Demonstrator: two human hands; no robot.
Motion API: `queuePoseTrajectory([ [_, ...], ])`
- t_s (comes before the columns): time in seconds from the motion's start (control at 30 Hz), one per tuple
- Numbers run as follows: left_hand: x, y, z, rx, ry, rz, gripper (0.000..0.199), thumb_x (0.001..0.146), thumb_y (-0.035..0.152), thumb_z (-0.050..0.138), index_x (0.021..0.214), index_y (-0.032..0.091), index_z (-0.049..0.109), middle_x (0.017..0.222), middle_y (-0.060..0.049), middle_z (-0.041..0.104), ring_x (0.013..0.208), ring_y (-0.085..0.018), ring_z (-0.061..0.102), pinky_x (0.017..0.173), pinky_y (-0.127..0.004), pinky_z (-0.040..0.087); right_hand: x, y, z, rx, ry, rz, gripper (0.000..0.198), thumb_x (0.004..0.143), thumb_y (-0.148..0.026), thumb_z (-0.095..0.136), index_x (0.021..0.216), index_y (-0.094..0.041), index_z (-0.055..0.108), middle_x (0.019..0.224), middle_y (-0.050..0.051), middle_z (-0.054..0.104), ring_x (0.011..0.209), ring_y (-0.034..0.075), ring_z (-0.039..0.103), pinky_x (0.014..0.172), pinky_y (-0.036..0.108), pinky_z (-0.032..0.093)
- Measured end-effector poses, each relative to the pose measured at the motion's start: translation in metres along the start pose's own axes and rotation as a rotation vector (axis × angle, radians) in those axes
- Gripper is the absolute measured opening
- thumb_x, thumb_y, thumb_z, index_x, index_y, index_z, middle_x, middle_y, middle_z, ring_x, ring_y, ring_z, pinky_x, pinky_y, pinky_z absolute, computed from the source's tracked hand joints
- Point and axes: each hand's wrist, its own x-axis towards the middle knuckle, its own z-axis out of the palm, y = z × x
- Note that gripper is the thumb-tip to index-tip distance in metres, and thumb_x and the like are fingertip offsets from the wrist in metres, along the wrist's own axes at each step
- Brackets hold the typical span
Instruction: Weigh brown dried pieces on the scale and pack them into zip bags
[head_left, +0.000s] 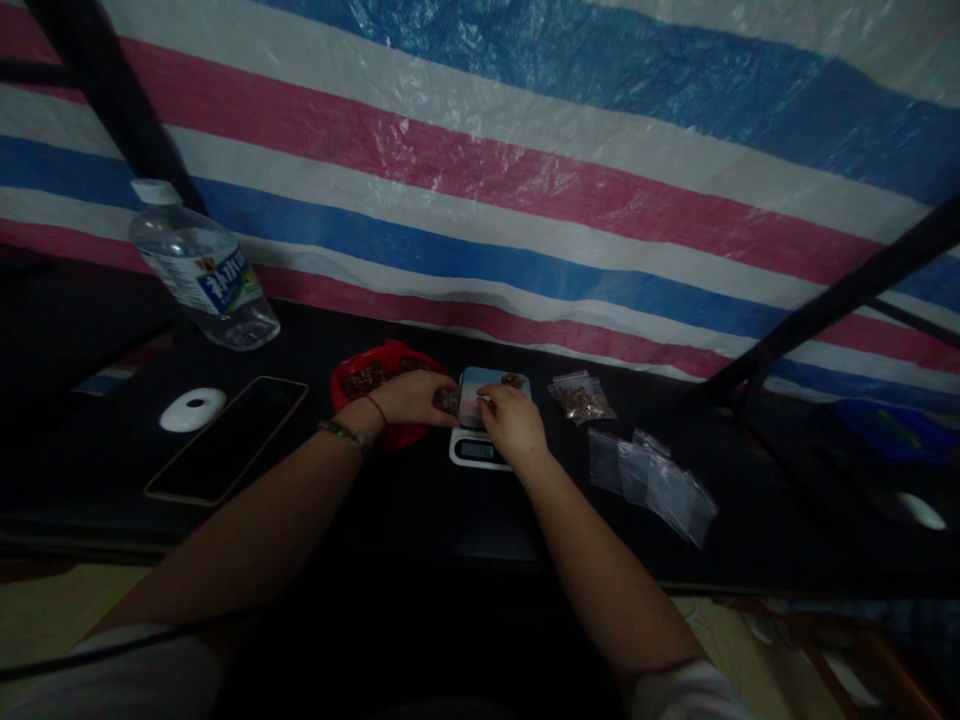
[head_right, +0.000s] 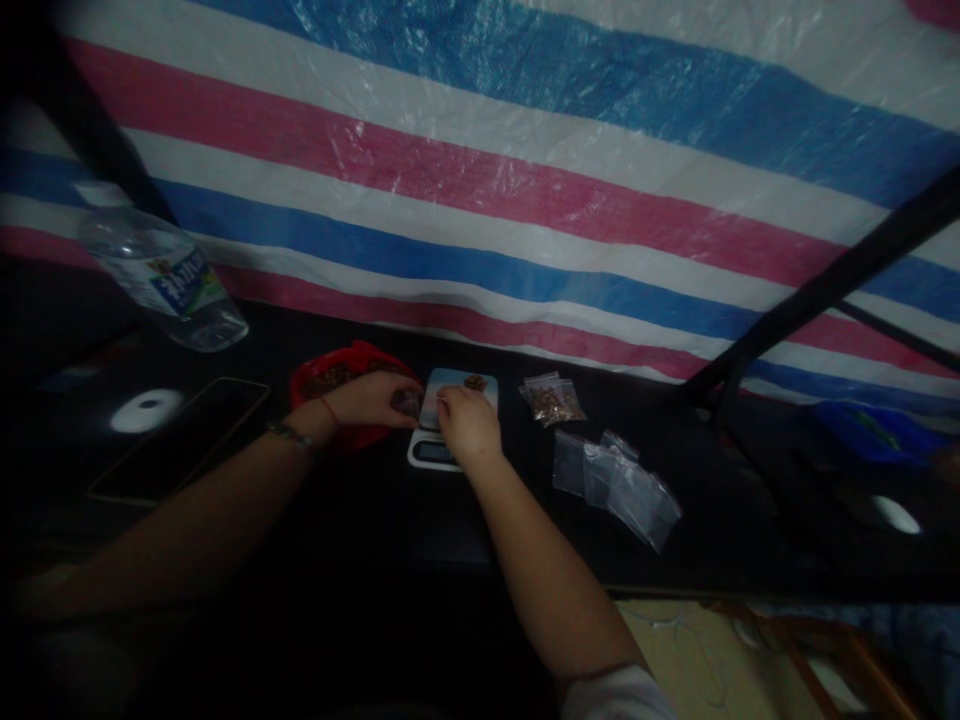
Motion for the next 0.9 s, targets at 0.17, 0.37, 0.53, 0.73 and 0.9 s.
queuePoseTrajectory([
  [0.17,-0.001,-0.001,0.0,-0.007,0.013,0.007,0.05,0.068,0.054,0.068,0.103,0.019,0.066,0.095,-0.005,0.069,0.08,-0.02,0.063,0.07,-0.027,0.044,-0.006,0.001,-0.015,-0.13,-0.046,0.136,0.032,0.093,-0.028,0.042,0.117,-0.022,0.062,0.111,0.01,0.068,0.096,0.023,0.064,0.084,0.034,0.047],
  [0.37,-0.001,0.005,-0.004,-0.019,-0.009,0.026,0.047,0.069,0.055,0.067,0.1,0.019,0.067,0.091,-0.005,0.069,0.079,-0.02,0.063,0.069,-0.026,0.043,-0.004,-0.004,-0.006,-0.147,-0.126,0.101,0.034,0.093,-0.028,0.042,0.119,-0.019,0.062,0.103,0.013,0.07,0.091,0.025,0.066,0.08,0.035,0.048],
  [0.53,-0.001,0.008,-0.005,-0.021,-0.018,0.007,0.045,0.068,0.055,0.067,0.096,0.019,0.068,0.088,-0.005,0.069,0.078,-0.02,0.062,0.068,-0.026,0.042,-0.001,-0.001,0.003,0.004,-0.066,-0.071,0.033,0.089,-0.017,0.047,0.117,-0.018,0.064,0.109,0.01,0.069,0.101,0.022,0.062,0.092,0.034,0.044],
  [0.73,-0.003,0.008,-0.006,-0.078,-0.006,0.03,0.044,0.067,0.051,0.07,0.098,0.019,0.068,0.089,-0.004,0.07,0.078,-0.02,0.063,0.068,-0.026,0.042,-0.004,0.01,-0.002,-0.034,0.026,-0.008,0.033,0.088,-0.016,0.047,0.116,-0.015,0.064,0.112,0.013,0.068,0.102,0.024,0.061,0.093,0.036,0.044],
  [0.9,-0.002,0.007,-0.004,-0.039,0.001,0.03,0.045,0.067,0.052,0.07,0.098,0.02,0.068,0.089,-0.004,0.07,0.077,-0.02,0.063,0.067,-0.026,0.042,-0.003,0.01,0.0,-0.098,-0.05,-0.007,0.029,0.09,-0.02,0.046,0.111,-0.016,0.066,0.104,0.015,0.069,0.095,0.026,0.063,0.086,0.037,0.047],
])
